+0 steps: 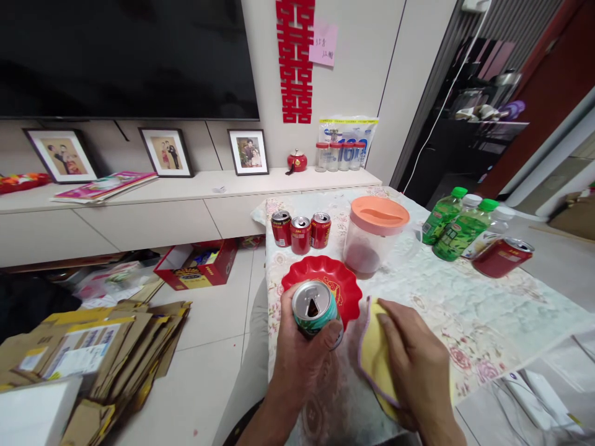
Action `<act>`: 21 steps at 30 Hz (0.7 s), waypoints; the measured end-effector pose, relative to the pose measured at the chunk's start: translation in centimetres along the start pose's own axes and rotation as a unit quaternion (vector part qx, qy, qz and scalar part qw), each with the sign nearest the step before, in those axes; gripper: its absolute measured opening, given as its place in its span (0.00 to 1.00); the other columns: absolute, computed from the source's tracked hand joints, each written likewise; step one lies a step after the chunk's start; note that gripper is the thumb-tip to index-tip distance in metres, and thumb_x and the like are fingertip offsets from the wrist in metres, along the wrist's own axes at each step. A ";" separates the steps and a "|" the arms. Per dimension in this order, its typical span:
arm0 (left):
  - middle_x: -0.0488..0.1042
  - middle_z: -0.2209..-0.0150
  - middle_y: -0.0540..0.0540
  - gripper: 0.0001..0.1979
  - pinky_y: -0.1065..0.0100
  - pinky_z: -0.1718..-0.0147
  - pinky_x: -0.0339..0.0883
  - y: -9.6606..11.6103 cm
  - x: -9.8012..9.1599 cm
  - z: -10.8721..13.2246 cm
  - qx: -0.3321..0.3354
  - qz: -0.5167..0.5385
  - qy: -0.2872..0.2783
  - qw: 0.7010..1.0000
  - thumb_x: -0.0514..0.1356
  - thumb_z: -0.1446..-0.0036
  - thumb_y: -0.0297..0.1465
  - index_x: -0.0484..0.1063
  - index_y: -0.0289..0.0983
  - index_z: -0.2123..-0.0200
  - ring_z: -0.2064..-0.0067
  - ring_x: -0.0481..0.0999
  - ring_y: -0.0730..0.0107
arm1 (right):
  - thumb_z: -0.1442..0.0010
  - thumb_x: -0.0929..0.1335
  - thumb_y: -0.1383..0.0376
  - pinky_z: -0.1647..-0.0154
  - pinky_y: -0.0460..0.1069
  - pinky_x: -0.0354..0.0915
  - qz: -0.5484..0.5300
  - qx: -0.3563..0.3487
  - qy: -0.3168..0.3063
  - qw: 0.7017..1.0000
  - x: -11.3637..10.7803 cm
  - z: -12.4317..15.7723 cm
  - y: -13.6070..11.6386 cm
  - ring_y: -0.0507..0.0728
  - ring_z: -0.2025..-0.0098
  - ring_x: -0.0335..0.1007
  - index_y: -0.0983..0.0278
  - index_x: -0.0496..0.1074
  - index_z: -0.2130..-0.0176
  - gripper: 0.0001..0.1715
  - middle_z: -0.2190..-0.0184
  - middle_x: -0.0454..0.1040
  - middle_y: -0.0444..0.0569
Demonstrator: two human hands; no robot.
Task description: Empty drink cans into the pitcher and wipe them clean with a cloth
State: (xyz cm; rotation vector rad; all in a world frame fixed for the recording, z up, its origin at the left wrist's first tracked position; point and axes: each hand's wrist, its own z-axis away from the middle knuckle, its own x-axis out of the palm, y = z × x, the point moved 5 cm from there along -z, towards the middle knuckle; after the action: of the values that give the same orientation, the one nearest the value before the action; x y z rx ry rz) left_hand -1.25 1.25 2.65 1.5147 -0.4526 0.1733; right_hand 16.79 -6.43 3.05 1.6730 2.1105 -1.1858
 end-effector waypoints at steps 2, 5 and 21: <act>0.78 0.60 0.50 0.33 0.67 0.62 0.72 -0.4 0.2 -0.1 0.000 0.013 -0.017 1.000 0.76 0.50 0.39 0.66 0.43 0.45 0.63 0.76 0.68 | 0.29 0.67 0.62 0.51 0.49 0.71 -0.035 0.024 0.060 0.997 -1.6 0.1 -0.6 0.55 0.52 0.79 0.61 0.78 0.50 0.12 0.53 0.81 0.47; 0.78 0.61 0.50 0.36 0.66 0.62 0.73 -0.8 0.9 0.2 -0.006 0.023 -0.053 0.998 0.76 0.51 0.39 0.64 0.43 0.42 0.63 0.77 0.67 | 0.31 0.69 0.66 0.51 0.49 0.71 -0.097 0.053 0.116 0.987 -2.8 0.6 -2.3 0.55 0.51 0.78 0.57 0.78 0.48 0.13 0.51 0.81 0.46; 0.76 0.47 0.44 0.32 0.59 0.48 0.73 -1.0 2.5 2.9 -0.042 0.032 -0.167 0.985 0.71 0.42 0.41 0.65 0.47 0.38 0.47 0.76 0.56 | 0.26 0.60 0.52 0.47 0.55 0.72 -0.310 0.209 -0.010 0.927 1.7 1.6 -3.0 0.61 0.47 0.75 0.59 0.75 0.43 0.24 0.47 0.78 0.53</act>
State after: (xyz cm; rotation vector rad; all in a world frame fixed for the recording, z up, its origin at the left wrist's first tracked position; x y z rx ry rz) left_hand 0.87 -2.10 2.72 1.4502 -0.7672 -0.0524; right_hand 13.06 -6.43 2.35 1.1096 2.6080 -1.9326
